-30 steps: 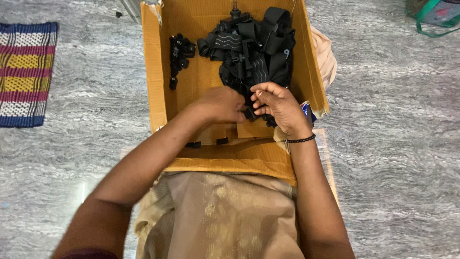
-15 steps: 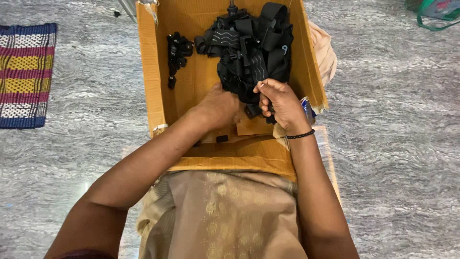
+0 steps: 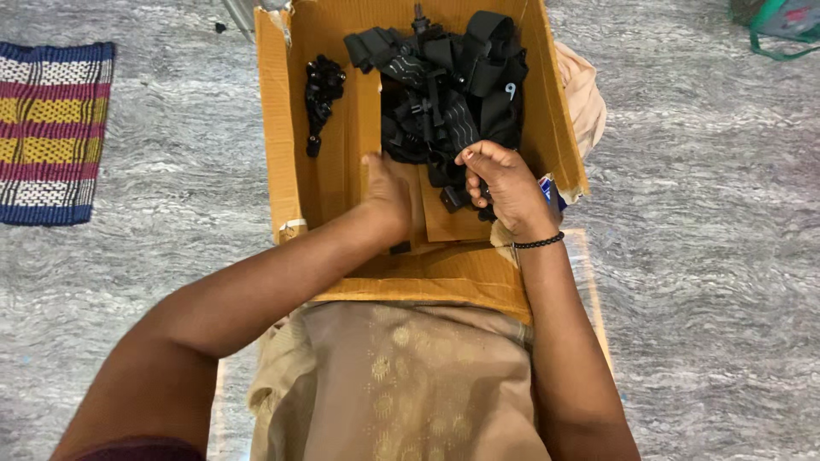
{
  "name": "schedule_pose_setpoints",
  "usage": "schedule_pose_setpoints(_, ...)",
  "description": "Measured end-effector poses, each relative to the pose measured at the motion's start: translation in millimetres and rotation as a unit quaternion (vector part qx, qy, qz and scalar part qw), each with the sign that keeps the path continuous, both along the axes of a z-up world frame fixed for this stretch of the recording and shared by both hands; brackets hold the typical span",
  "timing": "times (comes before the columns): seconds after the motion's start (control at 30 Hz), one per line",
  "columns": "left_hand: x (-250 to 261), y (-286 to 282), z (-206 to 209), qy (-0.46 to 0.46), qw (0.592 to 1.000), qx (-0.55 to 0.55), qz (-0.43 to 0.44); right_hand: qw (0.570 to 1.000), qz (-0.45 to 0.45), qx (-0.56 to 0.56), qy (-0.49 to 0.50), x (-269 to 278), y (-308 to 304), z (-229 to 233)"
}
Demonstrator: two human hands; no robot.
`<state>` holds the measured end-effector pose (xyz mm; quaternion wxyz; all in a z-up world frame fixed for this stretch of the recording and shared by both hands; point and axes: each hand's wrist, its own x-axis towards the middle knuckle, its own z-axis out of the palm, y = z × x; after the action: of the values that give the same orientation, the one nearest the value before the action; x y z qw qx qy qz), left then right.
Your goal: The person sits on the floor with a cardboard box on their lap and repeatedly picks up small black plastic components. They connect and disconnect parts by hand, turning them over and manipulating them within the box.
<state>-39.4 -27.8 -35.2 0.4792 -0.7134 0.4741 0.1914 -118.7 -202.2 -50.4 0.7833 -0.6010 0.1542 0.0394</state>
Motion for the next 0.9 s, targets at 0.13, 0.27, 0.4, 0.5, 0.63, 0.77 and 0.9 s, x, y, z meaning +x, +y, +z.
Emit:
schedule_pose_setpoints(0.13, -9.6, -15.6, -34.7, 0.020, 1.000, 0.015, 0.009, 1.000, 0.002, 0.007, -0.006, -2.9, -1.8, -1.5)
schedule_pose_setpoints(0.27, -7.5, -13.2, -53.6, -0.026, 0.999, -0.015, -0.037, 1.000, 0.001, 0.001, -0.009, -2.9, -0.5, -2.3)
schedule_pose_setpoints(0.4, -7.6, -12.1, -53.6, 0.027, 0.998, -0.057, -0.012, 1.000, 0.005, -0.002, -0.006, -3.3, -1.0, -3.2)
schedule_pose_setpoints(0.5, -10.1, -14.9, -43.8, 0.032, 0.996, -0.081, 0.014, 1.000, 0.003, -0.008, -0.002, -3.2, -1.9, -2.1)
schedule_pose_setpoints(0.63, -11.7, -7.8, -28.4, 0.050, 0.994, -0.101, -0.012, 1.000, 0.005, -0.007, -0.003, -3.9, -1.1, -0.9)
schedule_pose_setpoints(0.77, -4.4, -5.6, -13.8, 0.089, 0.988, -0.117, 0.052, 1.000, 0.000, -0.008, -0.004, -4.1, -1.8, -2.1)
schedule_pose_setpoints(0.9, -3.9, -1.2, -1.9, 0.026, 0.967, -0.252, 0.018, 1.000, 0.000, -0.014, -0.004, -4.1, -4.5, -3.0)
